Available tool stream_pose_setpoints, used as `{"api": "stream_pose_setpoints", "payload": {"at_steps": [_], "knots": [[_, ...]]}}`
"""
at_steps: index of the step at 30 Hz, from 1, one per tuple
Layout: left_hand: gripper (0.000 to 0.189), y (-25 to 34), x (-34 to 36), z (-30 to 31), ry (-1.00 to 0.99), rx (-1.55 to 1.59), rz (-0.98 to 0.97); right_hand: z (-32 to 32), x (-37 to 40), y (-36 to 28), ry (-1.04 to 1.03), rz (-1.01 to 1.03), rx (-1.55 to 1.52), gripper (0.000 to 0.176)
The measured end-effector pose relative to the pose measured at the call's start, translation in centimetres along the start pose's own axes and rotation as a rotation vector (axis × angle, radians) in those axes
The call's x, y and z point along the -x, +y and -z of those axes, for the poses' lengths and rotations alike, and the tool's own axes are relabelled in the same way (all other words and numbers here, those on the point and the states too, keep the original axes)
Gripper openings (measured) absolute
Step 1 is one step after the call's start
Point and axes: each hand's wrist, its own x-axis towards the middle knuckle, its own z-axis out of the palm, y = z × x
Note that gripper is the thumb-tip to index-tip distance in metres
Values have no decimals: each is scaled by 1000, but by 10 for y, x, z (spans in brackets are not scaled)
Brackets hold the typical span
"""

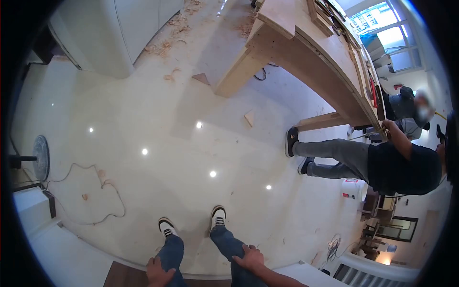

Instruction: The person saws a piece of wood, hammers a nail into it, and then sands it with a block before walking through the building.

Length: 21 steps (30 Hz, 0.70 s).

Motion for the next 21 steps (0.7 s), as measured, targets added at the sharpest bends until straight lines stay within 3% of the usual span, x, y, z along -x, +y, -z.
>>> {"api": "stream_pose_setpoints", "payload": {"at_steps": [3,9,15,21], "knots": [[88,-9,-15,-5,90,-18,-159,6,-13,8,49,44,-12,77],[75,-33,-40,-18,233,30,-274,19,-18,8,112,19,-15,81],[69,-10,-41,-1,226,40,-246,31,-17,11,159,26,-124,77],[67,-12,-43,-2,279,77,-339,20,-22,22,194,18,-121,78]]}}
